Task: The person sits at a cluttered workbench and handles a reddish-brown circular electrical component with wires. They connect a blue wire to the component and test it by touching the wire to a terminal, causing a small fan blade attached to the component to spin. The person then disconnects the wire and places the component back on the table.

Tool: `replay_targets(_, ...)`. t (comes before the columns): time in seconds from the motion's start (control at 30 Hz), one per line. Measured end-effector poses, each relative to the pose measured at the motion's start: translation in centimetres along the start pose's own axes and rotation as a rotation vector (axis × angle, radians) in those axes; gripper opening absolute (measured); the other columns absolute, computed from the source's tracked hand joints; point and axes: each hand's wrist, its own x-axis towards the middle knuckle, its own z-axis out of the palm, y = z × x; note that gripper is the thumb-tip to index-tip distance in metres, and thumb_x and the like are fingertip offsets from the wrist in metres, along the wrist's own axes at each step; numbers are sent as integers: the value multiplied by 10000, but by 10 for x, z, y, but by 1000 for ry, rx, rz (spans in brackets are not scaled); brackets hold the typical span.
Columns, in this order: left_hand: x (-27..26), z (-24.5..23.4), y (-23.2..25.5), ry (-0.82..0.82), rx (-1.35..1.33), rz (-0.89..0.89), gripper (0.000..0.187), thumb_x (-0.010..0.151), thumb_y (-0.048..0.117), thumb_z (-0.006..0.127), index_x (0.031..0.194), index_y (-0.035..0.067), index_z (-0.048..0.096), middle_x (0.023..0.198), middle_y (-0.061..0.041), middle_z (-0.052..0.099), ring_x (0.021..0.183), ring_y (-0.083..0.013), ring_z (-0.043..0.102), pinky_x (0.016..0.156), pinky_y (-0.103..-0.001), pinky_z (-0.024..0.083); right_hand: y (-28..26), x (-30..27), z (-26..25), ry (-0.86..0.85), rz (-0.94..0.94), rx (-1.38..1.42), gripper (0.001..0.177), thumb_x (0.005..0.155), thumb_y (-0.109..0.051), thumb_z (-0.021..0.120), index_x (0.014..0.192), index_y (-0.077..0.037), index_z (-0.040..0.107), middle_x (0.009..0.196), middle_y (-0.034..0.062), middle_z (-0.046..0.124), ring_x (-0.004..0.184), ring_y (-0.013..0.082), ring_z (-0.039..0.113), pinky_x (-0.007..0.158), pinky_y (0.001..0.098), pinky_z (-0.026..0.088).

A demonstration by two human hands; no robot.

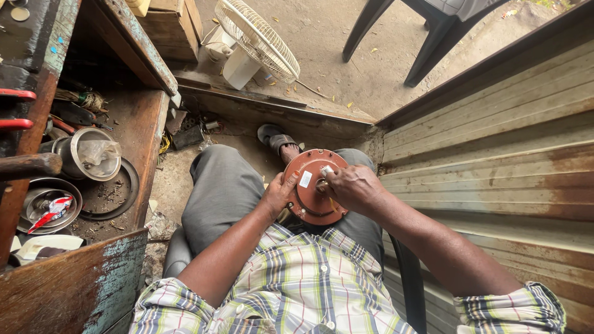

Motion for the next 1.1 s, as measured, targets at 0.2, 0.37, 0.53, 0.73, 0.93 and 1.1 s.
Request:
replay_targets(0.2, -3, 0, 8, -18, 36, -60, 666, 938, 565, 611, 1303, 13, 547, 1177, -112, 686, 1075, -150, 672, 939, -291, 553, -14, 4, 0, -173, 249, 23, 605, 1051, -549, 414, 768, -112, 721, 663, 98, 702, 667, 262, 727, 611, 429, 568)
replay_targets(0.37, -4, 1, 11, -33, 46, -72, 740, 907, 618, 605, 1319, 8, 530, 1189, -133, 680, 1095, -171, 676, 952, -312, 556, -14, -2, -2, -84, 246, 3, 591, 1044, -562, 430, 784, -124, 730, 693, 87, 701, 666, 262, 711, 601, 434, 558)
replay_targets(0.53, -5, 1, 10, -20, 35, -46, 732, 917, 605, 617, 1330, 9, 524, 1217, -118, 676, 1128, -162, 656, 981, -304, 525, -6, -19, -9, 166, 65, -75, 233, 1059, -318, 574, 1024, -110, 674, 892, 69, 675, 794, 230, 697, 716, 400, 554)
replay_targets(0.73, -7, 2, 14, -17, 17, -73, 721, 919, 591, 626, 1312, -8, 539, 1194, -138, 680, 1090, -171, 665, 947, -310, 545, -11, -28, -15, 306, -213, 33, 363, 822, -158, 668, 1184, -194, 661, 1213, 56, 636, 1051, 235, 616, 889, 404, 489)
replay_targets(0.93, -6, 2, 13, -32, 19, -41, 701, 925, 578, 621, 1306, -5, 539, 1184, -126, 680, 1075, -158, 675, 932, -300, 561, -6, -23, -4, 153, -149, -11, 406, 811, -172, 695, 1215, -137, 674, 1012, 47, 635, 988, 237, 611, 798, 400, 464)
replay_targets(1.1, -6, 2, 15, -31, 27, -72, 703, 930, 586, 606, 1308, -4, 541, 1165, -137, 685, 1048, -157, 685, 919, -302, 574, 2, -15, 5, 21, -105, -165, 193, 839, -164, 678, 1030, -138, 682, 972, 28, 646, 980, 205, 612, 803, 373, 456)
